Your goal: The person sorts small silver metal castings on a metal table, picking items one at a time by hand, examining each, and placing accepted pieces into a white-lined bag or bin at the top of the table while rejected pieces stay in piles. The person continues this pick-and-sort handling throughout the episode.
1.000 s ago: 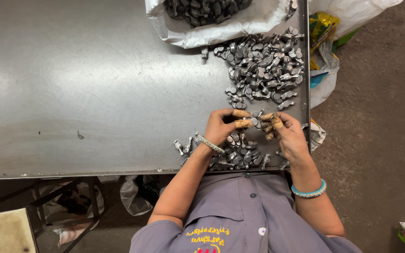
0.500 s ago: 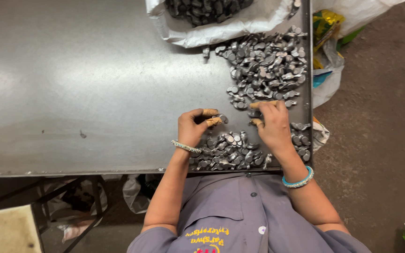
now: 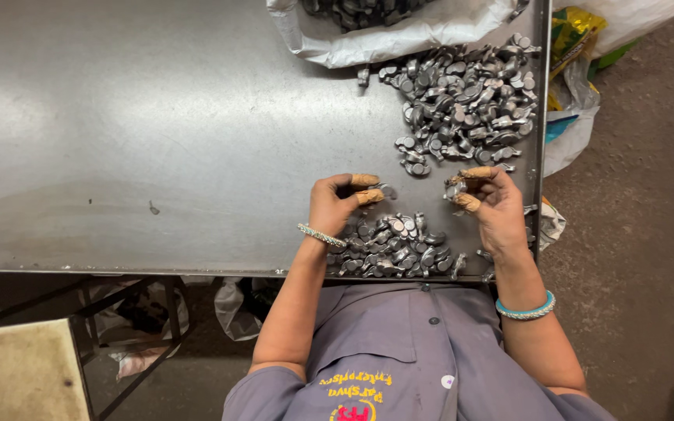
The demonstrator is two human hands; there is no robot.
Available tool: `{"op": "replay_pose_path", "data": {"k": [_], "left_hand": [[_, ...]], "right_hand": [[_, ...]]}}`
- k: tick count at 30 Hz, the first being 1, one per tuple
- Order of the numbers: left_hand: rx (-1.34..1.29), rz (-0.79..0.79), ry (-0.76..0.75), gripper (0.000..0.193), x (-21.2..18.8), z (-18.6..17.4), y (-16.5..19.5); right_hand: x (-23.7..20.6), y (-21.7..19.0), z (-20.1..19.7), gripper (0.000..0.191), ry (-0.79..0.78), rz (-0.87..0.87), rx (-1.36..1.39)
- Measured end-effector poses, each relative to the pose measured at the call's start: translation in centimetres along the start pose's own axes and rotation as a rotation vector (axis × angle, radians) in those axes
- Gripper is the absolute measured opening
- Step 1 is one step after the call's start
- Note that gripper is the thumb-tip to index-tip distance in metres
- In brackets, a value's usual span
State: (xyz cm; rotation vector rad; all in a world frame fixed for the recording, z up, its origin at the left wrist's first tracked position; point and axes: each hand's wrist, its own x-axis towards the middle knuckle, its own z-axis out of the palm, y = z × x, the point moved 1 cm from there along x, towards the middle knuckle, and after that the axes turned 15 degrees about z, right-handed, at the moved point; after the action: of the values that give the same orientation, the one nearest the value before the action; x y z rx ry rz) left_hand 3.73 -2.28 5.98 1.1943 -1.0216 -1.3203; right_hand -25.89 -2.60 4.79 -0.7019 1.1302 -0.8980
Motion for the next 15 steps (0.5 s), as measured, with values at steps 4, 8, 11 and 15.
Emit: {"op": "replay_pose_path", "data": {"k": [4,8,11,15], "left_hand": [[0.359,0.069,-0.059,0.024,0.0,-1.6,0.0],[0.561,0.044,-0.084,0.015,-0.2,-3.6,0.3],[0.585,-0.046,-0.134,0.015,-0.6,-5.1,0.9],[0.759,-0.06,-0.214,0.021,-0.7,-5.7,2.6]], "right_hand": [[-0.3,0.6,-1.5,0.04,-0.166,0.051,0.287],[-0.4,0.8,-2.0,0.045,-0.236,0.073,0.348],[-0.2,1.1,-2.2,0.046,-0.27,0.066,0.383],[-0.1,1.4,-2.7,0.045,-0.269,0.072,0.403]]}}
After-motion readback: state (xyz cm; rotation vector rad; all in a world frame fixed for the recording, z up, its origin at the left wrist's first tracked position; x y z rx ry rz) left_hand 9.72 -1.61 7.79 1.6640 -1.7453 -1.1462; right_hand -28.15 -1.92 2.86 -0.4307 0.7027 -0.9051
